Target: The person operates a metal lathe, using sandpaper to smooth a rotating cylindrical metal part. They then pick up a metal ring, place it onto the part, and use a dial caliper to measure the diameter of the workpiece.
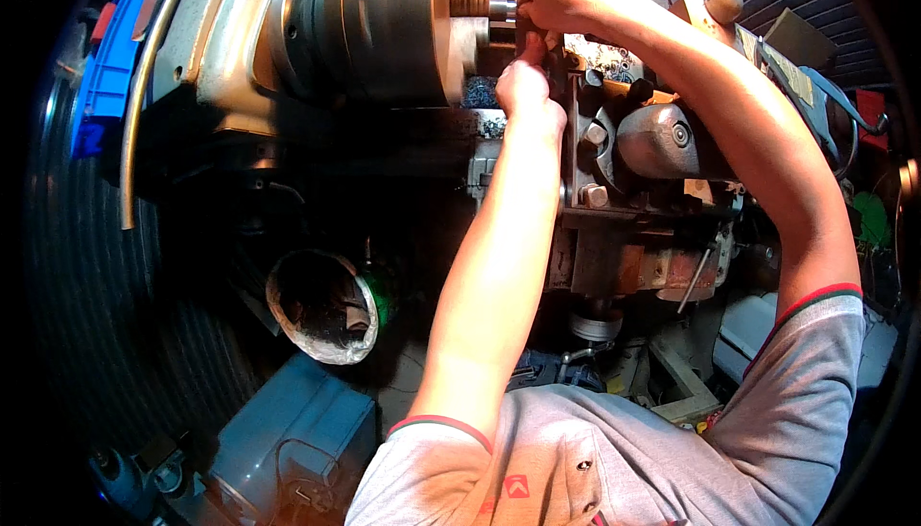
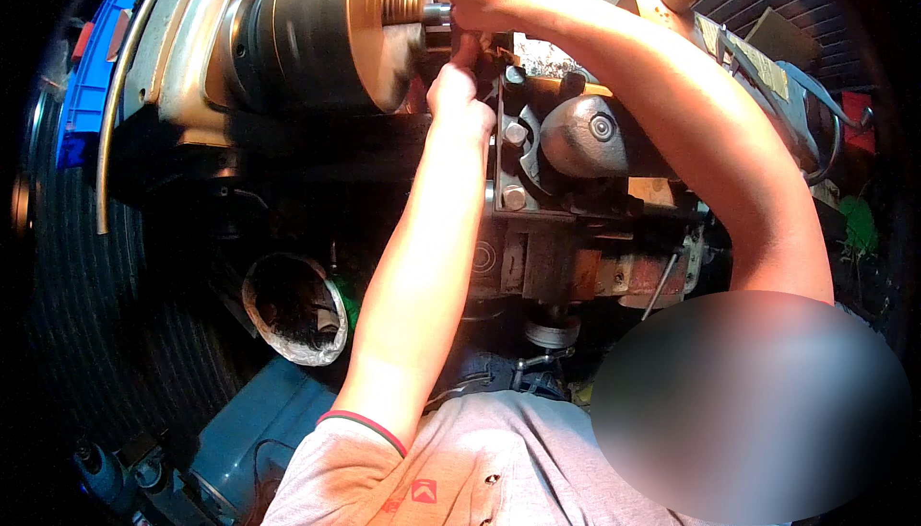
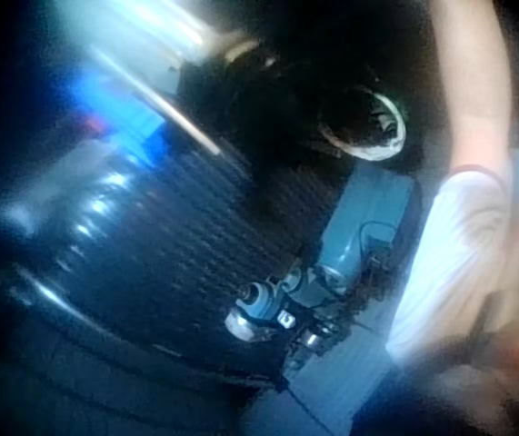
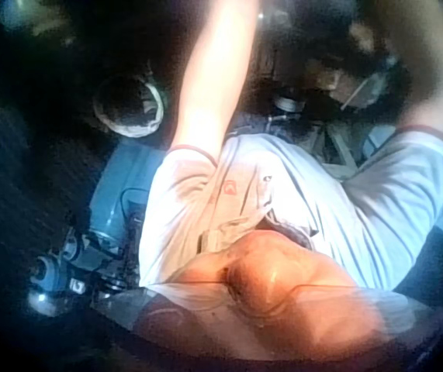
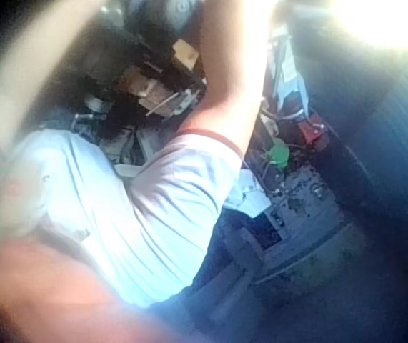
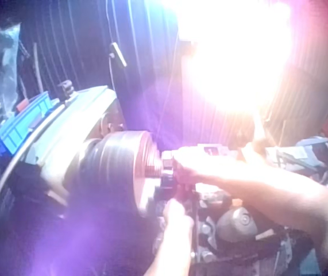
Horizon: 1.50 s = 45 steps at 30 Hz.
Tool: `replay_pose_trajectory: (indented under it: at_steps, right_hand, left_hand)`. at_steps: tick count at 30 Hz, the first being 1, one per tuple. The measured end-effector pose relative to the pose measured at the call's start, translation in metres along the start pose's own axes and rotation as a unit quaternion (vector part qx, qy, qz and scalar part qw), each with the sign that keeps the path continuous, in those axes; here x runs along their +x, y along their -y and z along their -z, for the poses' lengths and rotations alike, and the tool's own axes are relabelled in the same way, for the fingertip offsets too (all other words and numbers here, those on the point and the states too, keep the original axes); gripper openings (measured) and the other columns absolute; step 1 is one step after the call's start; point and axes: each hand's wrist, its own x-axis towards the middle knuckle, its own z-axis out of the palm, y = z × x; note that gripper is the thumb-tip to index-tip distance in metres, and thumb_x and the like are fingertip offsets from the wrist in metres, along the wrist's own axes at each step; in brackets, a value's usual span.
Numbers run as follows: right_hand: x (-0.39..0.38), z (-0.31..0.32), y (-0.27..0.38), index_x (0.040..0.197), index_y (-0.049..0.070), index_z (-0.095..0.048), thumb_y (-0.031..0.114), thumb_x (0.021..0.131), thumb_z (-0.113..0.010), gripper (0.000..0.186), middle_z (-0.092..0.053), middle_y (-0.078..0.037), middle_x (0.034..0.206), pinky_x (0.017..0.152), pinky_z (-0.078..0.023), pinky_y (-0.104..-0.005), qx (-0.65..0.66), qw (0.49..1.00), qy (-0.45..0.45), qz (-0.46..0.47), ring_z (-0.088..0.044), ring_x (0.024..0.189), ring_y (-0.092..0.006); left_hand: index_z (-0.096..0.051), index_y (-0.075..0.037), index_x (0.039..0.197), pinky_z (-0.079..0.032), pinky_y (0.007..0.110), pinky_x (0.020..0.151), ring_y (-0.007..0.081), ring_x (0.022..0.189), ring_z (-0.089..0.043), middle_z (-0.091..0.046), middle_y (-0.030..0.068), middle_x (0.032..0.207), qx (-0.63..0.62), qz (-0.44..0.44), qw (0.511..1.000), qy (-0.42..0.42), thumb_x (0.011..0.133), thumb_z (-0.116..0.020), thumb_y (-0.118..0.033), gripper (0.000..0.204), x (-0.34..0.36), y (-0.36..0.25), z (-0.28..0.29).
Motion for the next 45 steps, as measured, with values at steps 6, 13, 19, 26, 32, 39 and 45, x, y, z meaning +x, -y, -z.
replay_pose_trajectory:
  at_steps: [6, 13, 19, 26, 32, 39, 45]
  right_hand:
    - [0.002, 0.003, 0.012, 0.075, 0.004, -0.07, 0.011, 0.076, -0.067, 0.008, -0.069, -0.013, 0.07, 0.052, -0.053, -0.037, -0.014, 0.999, 0.001, -0.041, -0.067, 0.06, -0.0236]
    - [-0.009, 0.001, 0.005, 0.085, 0.003, -0.068, 0.012, 0.084, -0.058, 0.013, -0.068, -0.013, 0.075, 0.057, -0.053, -0.0359, 0.119, 0.992, -0.026, -0.036, -0.066, 0.066, -0.0218]
    - [-0.015, 0.029, 0.018, 0.099, 0.001, -0.064, 0.017, 0.088, -0.057, 0.021, -0.067, -0.012, 0.081, 0.06, -0.053, -0.0326, 0.116, 0.993, -0.028, 0.015, -0.065, 0.066, -0.0209]
    - [-0.069, 0.119, 0.035, 0.118, 0.0, -0.059, 0.028, 0.092, -0.059, 0.038, -0.067, -0.013, 0.094, 0.065, -0.054, -0.0295, -0.019, 0.986, -0.167, 0.023, -0.064, 0.069, -0.0198]
    - [-0.184, 0.112, 0.051, 0.128, 0.002, -0.054, 0.03, 0.09, -0.061, 0.047, -0.064, -0.015, 0.11, 0.082, -0.05, -0.0319, 0.145, 0.92, -0.339, 0.134, -0.063, 0.093, -0.0224]
    - [-0.391, 0.003, 0.026, 0.143, 0.004, -0.037, 0.019, 0.095, -0.057, 0.054, -0.061, -0.011, 0.109, 0.079, -0.05, -0.0252, 0.336, 0.871, -0.358, 0.015, -0.058, 0.089, -0.013]
    - [-0.494, -0.135, 0.043, 0.136, -0.001, -0.046, 0.016, 0.094, -0.058, 0.047, -0.062, -0.004, 0.093, 0.071, -0.048, -0.0197, 0.481, 0.738, -0.348, -0.319, -0.056, 0.076, -0.0069]
  left_hand:
    - [-0.065, -0.001, 0.1, -0.045, 0.032, 0.071, 0.0149, 0.075, -0.053, -0.062, 0.0025, 0.086, -0.022, 0.006, 1.0, 0.007, 0.086, -0.071, -0.016, 0.022, -0.005, -0.009, -0.003]
    - [-0.065, -0.005, 0.093, -0.043, 0.031, 0.059, 0.0151, 0.065, -0.05, -0.06, 0.0027, 0.078, -0.007, 0.004, 1.0, -0.013, 0.084, -0.074, -0.02, 0.02, -0.006, -0.004, -0.005]
    - [-0.067, -0.003, 0.096, -0.037, 0.029, 0.054, 0.0115, 0.06, -0.047, -0.06, -0.0002, 0.078, 0.076, -0.04, 0.996, -0.009, 0.084, -0.075, -0.024, 0.026, -0.005, -0.009, 0.006]
    - [-0.064, 0.0, 0.102, -0.045, 0.024, 0.066, 0.0078, 0.069, -0.056, -0.066, 0.0029, 0.089, 0.115, -0.221, 0.962, 0.11, 0.09, -0.066, -0.01, 0.016, -0.086, -0.02, -0.018]
    - [-0.059, -0.002, 0.108, -0.045, 0.023, 0.063, 0.0109, 0.069, -0.057, -0.064, 0.0029, 0.085, 0.179, -0.305, 0.914, 0.198, 0.095, -0.056, -0.01, 0.016, -0.198, -0.108, 0.083]
    - [-0.065, 0.003, 0.106, -0.046, 0.021, 0.075, 0.0057, 0.081, -0.057, -0.065, 0.0004, 0.092, 0.471, -0.02, 0.866, 0.167, 0.092, -0.063, -0.009, 0.018, -0.203, -0.087, 0.22]
    - [-0.064, 0.003, 0.1, -0.04, 0.018, 0.062, 0.0035, 0.07, -0.051, -0.061, -0.0027, 0.082, 0.476, -0.072, 0.865, 0.141, 0.087, -0.069, -0.01, 0.018, -0.18, -0.013, 0.266]
